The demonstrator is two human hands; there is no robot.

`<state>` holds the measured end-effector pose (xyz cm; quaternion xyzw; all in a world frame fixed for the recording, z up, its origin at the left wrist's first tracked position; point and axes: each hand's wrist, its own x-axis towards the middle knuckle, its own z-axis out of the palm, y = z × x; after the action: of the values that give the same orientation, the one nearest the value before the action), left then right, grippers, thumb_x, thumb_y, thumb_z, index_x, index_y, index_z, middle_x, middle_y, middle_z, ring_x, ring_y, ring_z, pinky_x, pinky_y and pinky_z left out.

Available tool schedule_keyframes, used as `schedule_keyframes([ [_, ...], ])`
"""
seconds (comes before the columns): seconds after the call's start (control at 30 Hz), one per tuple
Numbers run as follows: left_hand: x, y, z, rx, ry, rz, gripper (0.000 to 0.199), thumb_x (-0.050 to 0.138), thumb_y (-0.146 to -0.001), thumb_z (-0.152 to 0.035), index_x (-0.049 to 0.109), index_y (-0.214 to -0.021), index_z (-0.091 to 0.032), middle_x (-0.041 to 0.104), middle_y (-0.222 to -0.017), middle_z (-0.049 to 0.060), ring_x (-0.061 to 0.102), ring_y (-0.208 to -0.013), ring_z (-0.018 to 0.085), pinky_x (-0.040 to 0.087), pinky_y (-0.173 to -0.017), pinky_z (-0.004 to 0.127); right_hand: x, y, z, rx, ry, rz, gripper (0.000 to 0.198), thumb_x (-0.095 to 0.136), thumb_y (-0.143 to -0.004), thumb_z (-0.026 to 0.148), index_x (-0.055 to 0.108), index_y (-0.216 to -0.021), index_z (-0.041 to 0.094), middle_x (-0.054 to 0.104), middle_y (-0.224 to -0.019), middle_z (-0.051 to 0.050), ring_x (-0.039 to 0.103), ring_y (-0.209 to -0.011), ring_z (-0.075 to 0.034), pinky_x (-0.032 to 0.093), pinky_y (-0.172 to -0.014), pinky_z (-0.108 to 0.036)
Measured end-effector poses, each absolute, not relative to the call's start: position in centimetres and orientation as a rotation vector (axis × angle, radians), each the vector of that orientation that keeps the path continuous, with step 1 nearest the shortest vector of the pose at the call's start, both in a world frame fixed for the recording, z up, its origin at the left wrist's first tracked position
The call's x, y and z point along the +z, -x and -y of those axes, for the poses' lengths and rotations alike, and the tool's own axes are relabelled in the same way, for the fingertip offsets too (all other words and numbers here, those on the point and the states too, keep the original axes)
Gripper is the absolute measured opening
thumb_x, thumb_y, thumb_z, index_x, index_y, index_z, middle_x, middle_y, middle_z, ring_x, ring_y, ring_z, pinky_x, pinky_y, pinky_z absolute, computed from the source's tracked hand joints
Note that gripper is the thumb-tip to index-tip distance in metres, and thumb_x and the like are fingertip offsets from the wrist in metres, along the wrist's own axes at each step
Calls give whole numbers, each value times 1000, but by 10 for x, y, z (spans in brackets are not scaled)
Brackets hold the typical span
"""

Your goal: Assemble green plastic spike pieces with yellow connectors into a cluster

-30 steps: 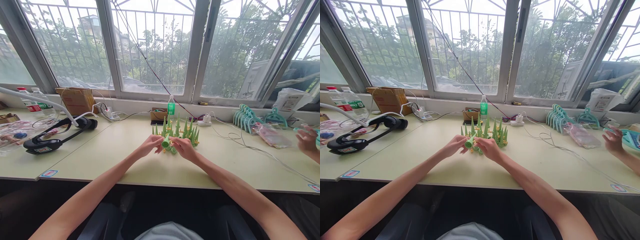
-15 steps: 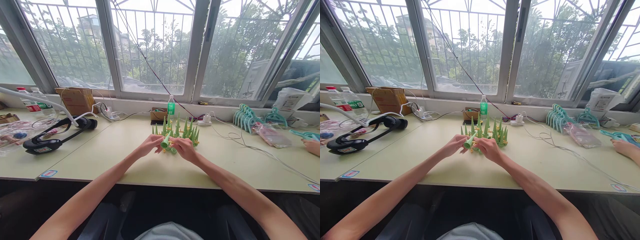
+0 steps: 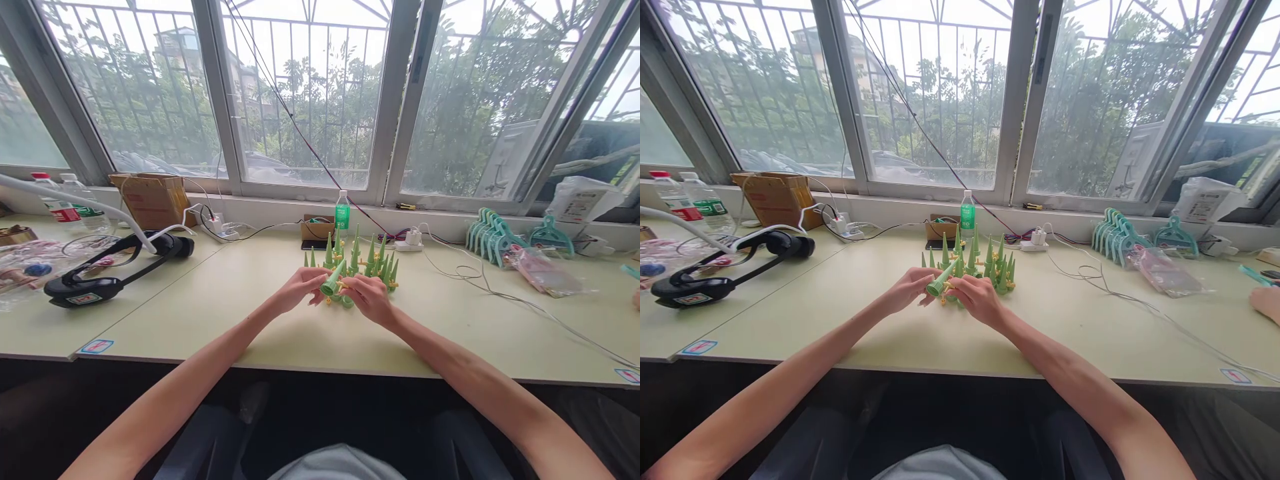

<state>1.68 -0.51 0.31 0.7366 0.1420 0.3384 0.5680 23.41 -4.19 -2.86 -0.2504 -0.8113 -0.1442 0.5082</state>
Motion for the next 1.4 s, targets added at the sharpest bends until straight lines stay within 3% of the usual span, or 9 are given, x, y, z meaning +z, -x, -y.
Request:
schedule_keyframes([
  [0.17, 5, -17, 6, 799, -1753, -358, 48, 64, -89, -48, 71, -111, -6, 63, -74, 7, 52, -50, 9, 38, -45, 23, -26, -235, 41, -254, 559, 2012, 30, 43, -104, 33, 62, -86, 17, 61, -66, -2, 47, -51, -9, 34, -51, -21],
  [0.4, 3, -16, 5, 806, -1794, -373, 51, 67, -88, -43, 64, -127, -11, 66, -79, 6, 51, -47, 7, 39, -45, 23, -28, -234, 38, -144, 582, 1999, 32, 42, -104, 35, 56, -81, 18, 50, -57, 2, 36, -48, -8, 29, -48, -21],
  [0.7, -2, -17, 3, 830, -1772, -380, 47, 73, -84, -34, 66, -125, -14, 53, -74, -2, 43, -48, 5, 32, -43, 20, -28, -231, 40, -98, 717, 2024, 42, 31, -106, 36, 28, -66, 22, 27, -52, 7, 20, -46, -9, 22, -47, -24],
  [0.93, -9, -19, -2, 839, -1739, -384, 48, 77, -78, -32, 69, -123, -17, 50, -77, -2, 38, -47, 2, 26, -41, 18, -28, -229, 40, -27, 815, 2031, 43, 25, -106, 36, 35, -66, 22, 33, -51, 6, 27, -43, -8, 25, -47, -23],
  [1.13, -1, -22, 5, 838, -1763, -455, 50, 80, -74, -32, 71, -119, -12, 45, -65, -4, 33, -46, 3, 24, -41, 18, -27, -226, 41, 0, 833, 1980, 45, 25, -105, 39, 27, -64, 22, 25, -50, 7, 20, -44, -8, 21, -46, -24],
  [1.4, 0, -22, 6, 834, -1753, -388, 36, 80, -74, -37, 75, -97, -10, 45, -56, -5, 31, -43, 3, 26, -39, 20, -30, -225, 37, 13, 864, 1922, 48, 27, -105, 40, 30, -60, 21, 30, -47, 6, 25, -41, -7, 24, -45, -23],
])
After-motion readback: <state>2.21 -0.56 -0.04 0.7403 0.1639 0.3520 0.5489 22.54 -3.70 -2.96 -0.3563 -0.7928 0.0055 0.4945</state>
